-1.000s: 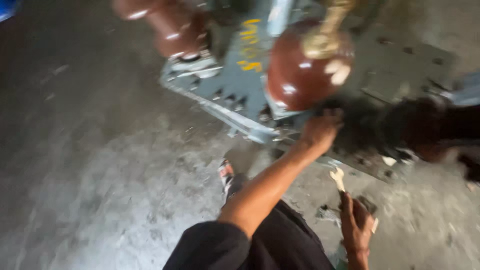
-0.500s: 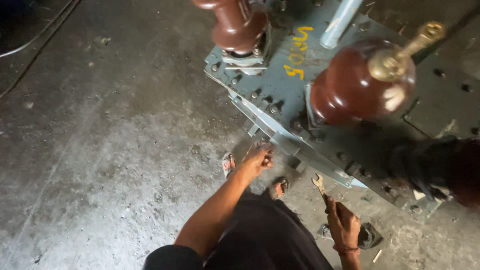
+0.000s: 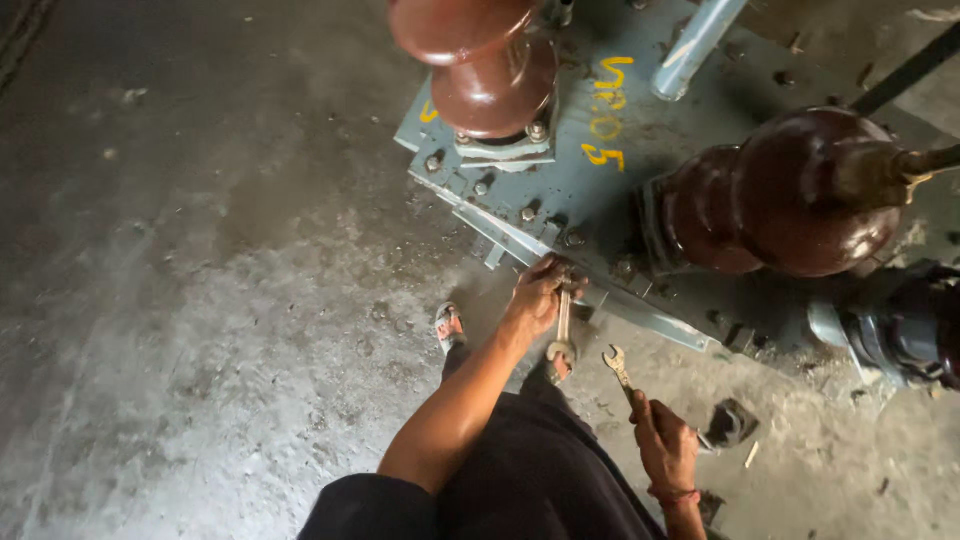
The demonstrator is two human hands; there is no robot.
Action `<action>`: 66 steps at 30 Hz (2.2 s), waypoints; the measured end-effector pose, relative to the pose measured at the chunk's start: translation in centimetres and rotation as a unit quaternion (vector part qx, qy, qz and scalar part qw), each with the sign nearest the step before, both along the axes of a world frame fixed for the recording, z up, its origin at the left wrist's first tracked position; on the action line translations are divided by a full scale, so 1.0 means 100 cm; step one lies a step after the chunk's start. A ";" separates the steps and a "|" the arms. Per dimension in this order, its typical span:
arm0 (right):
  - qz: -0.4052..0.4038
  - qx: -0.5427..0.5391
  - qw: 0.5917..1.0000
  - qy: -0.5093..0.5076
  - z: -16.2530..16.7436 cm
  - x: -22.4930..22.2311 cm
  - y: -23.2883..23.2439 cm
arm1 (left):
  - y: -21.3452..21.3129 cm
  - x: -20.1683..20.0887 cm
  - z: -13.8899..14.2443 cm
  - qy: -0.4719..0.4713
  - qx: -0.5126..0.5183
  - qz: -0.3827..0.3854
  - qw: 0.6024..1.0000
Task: The person uses two wrenches to tighten bolts on the base of a large electrical insulator assembly. They repeatedly reposition the wrenches and apply force to secure the components.
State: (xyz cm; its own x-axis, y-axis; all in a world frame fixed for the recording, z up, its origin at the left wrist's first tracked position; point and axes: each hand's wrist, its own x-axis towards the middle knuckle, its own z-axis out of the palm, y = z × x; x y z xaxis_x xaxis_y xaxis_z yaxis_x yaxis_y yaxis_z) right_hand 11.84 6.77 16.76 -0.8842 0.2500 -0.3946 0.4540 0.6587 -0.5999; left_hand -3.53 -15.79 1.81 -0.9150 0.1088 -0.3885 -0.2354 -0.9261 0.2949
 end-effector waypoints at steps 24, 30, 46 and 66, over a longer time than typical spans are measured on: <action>-0.217 -0.309 0.925 -0.043 0.000 -0.010 -0.120 | -0.032 -0.021 -0.007 -0.002 -0.027 -0.178 0.984; -0.236 -0.303 0.923 -0.014 0.019 -0.012 -0.140 | -0.036 -0.035 -0.012 0.069 0.025 -0.202 0.977; -0.224 -0.336 0.908 0.107 -0.045 -0.073 -0.190 | -0.030 -0.038 0.035 -0.030 -0.166 -0.232 0.958; -0.256 -0.538 0.782 -0.185 -0.078 -0.087 -0.144 | -0.019 -0.041 0.049 -0.075 -0.218 -0.144 0.962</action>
State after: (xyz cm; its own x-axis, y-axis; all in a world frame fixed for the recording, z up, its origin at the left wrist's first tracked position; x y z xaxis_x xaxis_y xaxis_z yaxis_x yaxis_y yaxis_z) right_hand 3.13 -7.63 8.98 -0.5533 -0.1186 -0.8245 0.7663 -0.4606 -0.4480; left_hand -7.68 -17.66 6.70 -0.8018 0.1468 -0.5793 -0.5336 -0.6125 0.5832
